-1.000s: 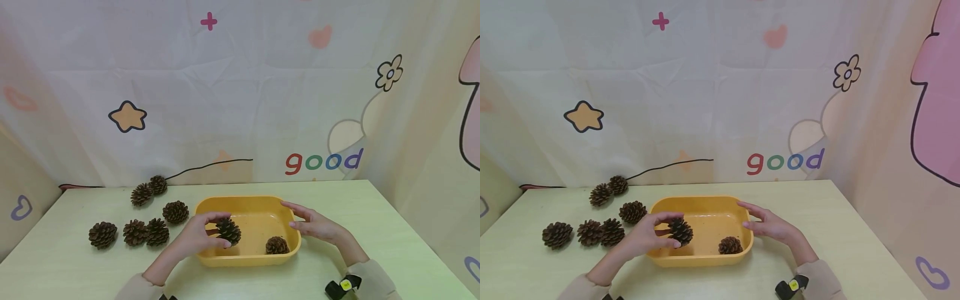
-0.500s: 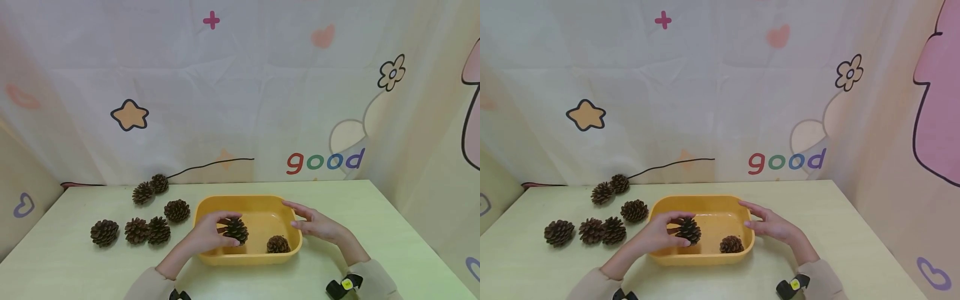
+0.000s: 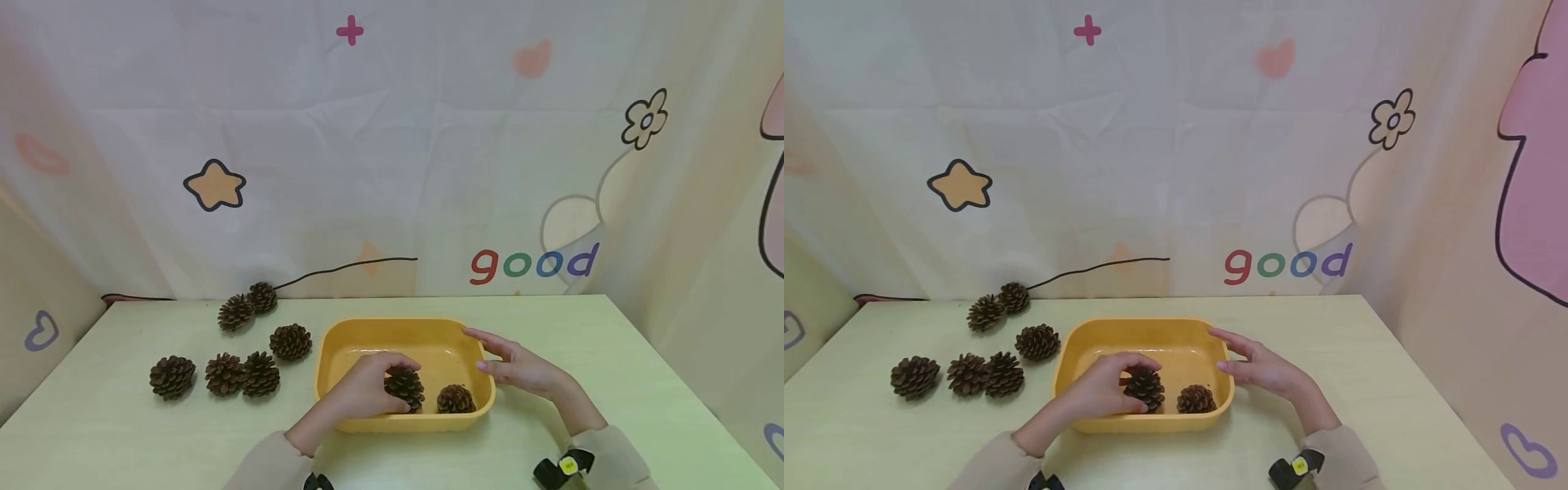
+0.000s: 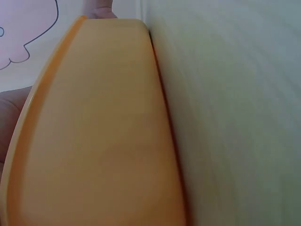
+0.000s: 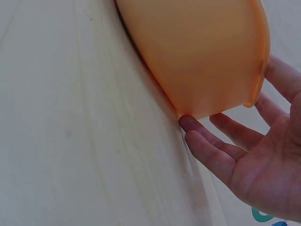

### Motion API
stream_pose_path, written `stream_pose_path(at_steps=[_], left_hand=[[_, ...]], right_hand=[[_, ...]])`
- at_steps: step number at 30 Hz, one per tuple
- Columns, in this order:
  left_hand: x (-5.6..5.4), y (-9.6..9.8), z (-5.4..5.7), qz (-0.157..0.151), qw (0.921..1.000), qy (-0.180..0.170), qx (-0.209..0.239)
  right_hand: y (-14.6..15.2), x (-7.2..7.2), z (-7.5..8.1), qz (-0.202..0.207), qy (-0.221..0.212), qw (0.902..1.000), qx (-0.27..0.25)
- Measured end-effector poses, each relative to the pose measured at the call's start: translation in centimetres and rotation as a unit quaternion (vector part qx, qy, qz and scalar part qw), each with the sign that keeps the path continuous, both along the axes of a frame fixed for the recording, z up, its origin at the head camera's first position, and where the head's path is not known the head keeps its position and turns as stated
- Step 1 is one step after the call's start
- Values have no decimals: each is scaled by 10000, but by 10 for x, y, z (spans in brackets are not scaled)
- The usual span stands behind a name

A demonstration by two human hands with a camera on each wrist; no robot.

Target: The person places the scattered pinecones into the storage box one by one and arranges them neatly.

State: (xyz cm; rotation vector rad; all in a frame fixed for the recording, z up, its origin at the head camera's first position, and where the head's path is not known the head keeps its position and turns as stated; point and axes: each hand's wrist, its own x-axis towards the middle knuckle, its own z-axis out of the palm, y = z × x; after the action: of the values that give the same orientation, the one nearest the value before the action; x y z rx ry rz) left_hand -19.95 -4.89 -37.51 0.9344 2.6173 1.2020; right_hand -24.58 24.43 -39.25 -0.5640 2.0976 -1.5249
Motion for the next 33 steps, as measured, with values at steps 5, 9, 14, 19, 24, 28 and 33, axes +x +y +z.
stream_pose_path(at_steps=[5,9,14,19,24,28,33], left_hand=[[1,7,1,-57,9999,-2,-142],[1,12,1,-53,9995,45,-296],[-1,16,-1,-47,9987,77,-496],[-3,19,-1,-74,9985,29,-540],[-4,21,-1,-132,9985,-91,-514],[-3,20,0,-182,9988,-267,-370],[-4,18,0,-208,9982,-537,-141]], right_hand=[[1,1,1,5,32,10000,39],[1,1,0,27,36,10000,14],[1,1,0,30,45,10000,38],[1,1,0,42,43,10000,9],[0,1,0,-2,-5,10000,12],[0,1,1,-31,-26,10000,24],[0,1,1,-22,3,10000,32]])
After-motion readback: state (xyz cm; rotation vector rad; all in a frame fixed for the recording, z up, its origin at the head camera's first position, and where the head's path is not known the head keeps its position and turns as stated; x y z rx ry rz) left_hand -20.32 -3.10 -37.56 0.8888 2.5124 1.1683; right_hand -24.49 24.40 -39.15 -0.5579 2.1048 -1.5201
